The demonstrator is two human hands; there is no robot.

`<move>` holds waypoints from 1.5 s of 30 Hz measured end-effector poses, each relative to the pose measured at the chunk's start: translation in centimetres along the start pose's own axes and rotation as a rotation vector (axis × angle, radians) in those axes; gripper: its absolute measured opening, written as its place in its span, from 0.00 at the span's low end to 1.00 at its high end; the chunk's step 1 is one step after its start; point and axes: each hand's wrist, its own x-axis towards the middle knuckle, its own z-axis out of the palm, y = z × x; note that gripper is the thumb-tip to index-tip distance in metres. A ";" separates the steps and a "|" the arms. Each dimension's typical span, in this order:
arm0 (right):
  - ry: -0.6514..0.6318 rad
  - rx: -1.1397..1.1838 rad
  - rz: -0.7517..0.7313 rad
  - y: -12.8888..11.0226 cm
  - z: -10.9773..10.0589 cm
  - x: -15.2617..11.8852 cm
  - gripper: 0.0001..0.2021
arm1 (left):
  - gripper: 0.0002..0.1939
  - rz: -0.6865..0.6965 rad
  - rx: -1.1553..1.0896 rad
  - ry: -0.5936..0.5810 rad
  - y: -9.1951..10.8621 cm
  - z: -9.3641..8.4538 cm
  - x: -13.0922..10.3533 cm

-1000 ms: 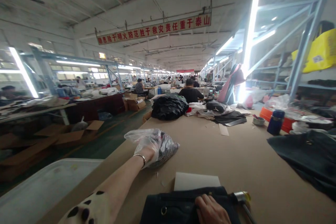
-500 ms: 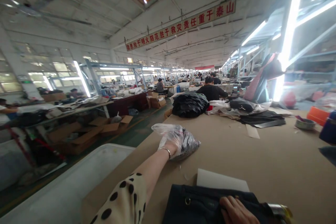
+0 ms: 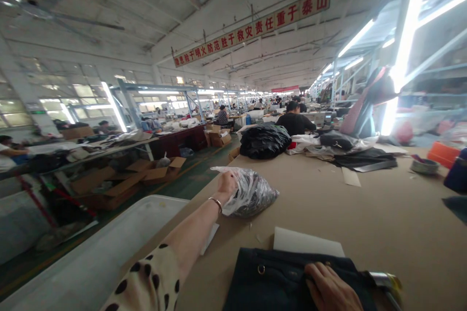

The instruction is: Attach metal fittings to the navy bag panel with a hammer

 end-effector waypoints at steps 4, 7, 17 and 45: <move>-0.110 0.088 0.128 -0.7 -0.6 -0.2 0.08 | 0.11 -0.139 -0.318 0.090 0.2 -3.2 -3.3; -0.183 0.171 0.240 -1.1 -1.1 0.1 0.09 | 0.06 -0.201 -0.563 0.040 0.8 -5.6 -7.2; -0.079 1.184 0.599 -3.4 -8.0 5.3 0.14 | 0.23 -0.423 -0.976 -0.495 5.6 0.4 -17.9; -0.024 0.761 0.432 2.9 -10.0 5.3 0.03 | 0.25 -0.530 -0.766 -0.862 3.0 9.7 -20.7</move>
